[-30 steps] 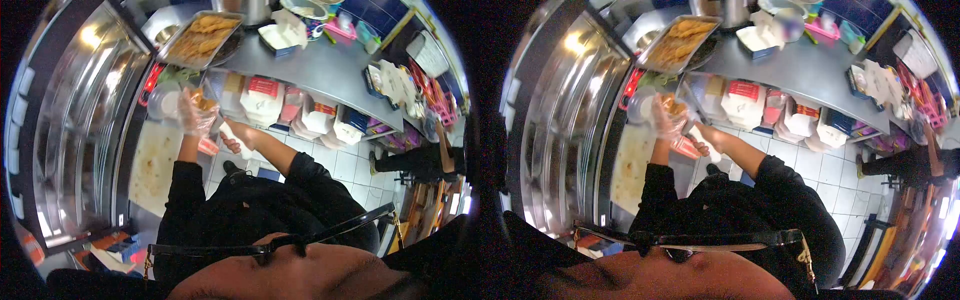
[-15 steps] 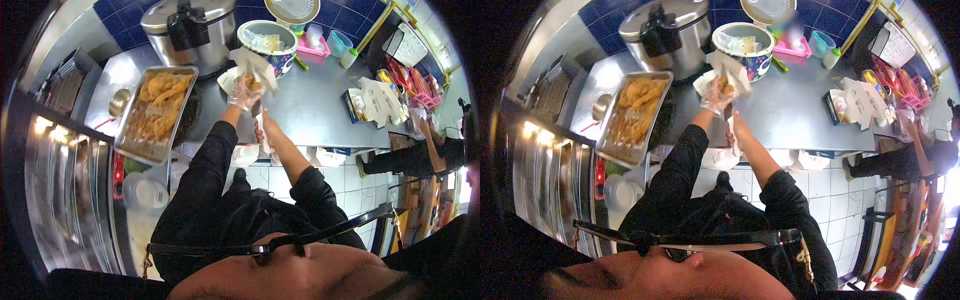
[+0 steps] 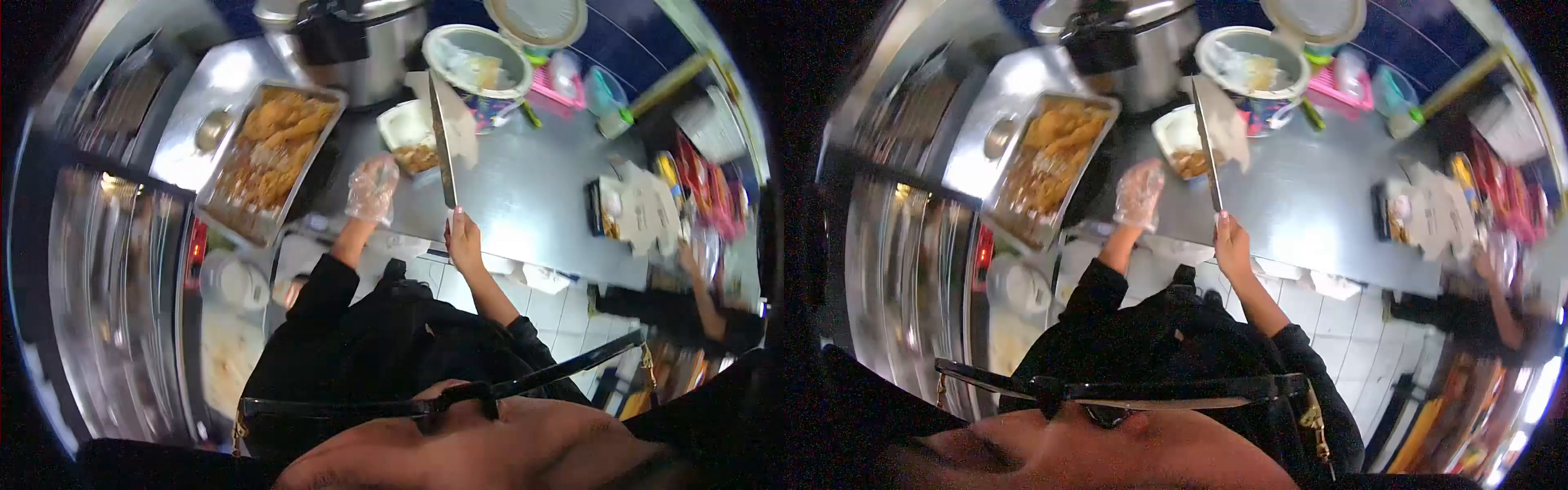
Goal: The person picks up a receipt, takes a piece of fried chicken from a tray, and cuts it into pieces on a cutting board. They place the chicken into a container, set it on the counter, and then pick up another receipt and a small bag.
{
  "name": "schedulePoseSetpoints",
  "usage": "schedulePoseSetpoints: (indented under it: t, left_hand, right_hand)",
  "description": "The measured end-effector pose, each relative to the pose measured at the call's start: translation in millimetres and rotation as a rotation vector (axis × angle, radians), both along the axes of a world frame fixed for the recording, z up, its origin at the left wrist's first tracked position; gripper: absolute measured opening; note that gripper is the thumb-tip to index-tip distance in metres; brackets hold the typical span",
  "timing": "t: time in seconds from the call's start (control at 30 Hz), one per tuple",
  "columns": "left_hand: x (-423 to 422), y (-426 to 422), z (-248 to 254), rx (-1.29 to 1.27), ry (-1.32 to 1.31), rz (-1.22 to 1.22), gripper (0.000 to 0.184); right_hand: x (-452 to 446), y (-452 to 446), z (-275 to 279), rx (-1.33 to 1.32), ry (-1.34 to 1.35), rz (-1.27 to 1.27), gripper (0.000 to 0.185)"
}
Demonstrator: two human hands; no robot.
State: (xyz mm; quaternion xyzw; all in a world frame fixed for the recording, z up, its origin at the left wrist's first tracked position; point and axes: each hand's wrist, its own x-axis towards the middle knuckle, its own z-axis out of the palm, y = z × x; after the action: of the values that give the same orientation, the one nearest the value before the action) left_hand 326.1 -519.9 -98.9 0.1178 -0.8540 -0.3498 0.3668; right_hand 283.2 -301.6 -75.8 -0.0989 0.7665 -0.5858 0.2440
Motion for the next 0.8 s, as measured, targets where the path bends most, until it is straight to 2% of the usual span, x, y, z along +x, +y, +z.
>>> schedulePoseSetpoints:
  t: [0.03,0.1,0.13,0.17,0.23,0.27,0.33,0.37,0.43,0.57,0.6,0.63,0.7,0.73,0.8]
  left_hand:
    - [33,4,-2,-0.025,-0.095,-0.036,0.036]
    - [112,20,2,0.198,-0.426,-0.052,0.043]
    - [180,29,-3,0.204,-0.650,0.074,0.046]
    - [225,41,-15,0.236,-0.868,0.116,0.049]
    - [300,80,0,0.380,-0.863,0.313,0.052]
    - [333,100,7,0.497,-0.839,0.414,0.055]
    - [395,137,10,0.641,-0.833,0.634,0.058]
    - [423,157,8,0.753,-0.836,0.737,0.060]
    - [457,190,8,0.825,-0.720,0.938,0.060]
    - [552,218,-49,0.767,-0.633,1.089,0.055]
    - [571,219,-53,0.722,-0.635,1.117,0.053]
    - [575,214,-38,0.718,-0.632,1.127,0.053]
    - [582,202,-2,0.925,-0.399,1.246,0.051]
    - [597,190,-9,0.545,-0.558,1.299,0.048]
    - [601,151,0,0.173,-0.455,1.486,0.043]
  right_hand:
    - [4,-3,2,-0.006,-0.006,0.080,0.050]
    - [21,-18,4,-0.096,0.405,0.288,0.041]
    - [48,-36,25,-0.092,0.494,0.570,0.033]
    - [68,-49,35,-0.165,0.615,0.712,0.028]
    - [110,-73,35,-0.188,0.686,1.032,0.027]
    - [134,-84,33,-0.241,0.676,1.128,0.027]
    - [188,-106,21,-0.118,0.788,1.357,0.031]
    - [216,-115,15,-0.162,0.790,1.447,0.031]
    - [259,-137,-4,-0.160,0.861,1.522,0.034]
    - [356,-188,-33,-0.183,1.038,1.694,0.035]
    - [380,-203,-46,-0.237,1.153,1.717,0.035]
    - [397,-217,-55,-0.293,1.264,1.726,0.035]
    - [431,-238,-61,-0.332,1.263,1.759,0.034]
    - [444,-249,-63,-0.347,1.293,1.811,0.034]
    - [458,-256,-56,-0.341,1.325,1.855,0.033]
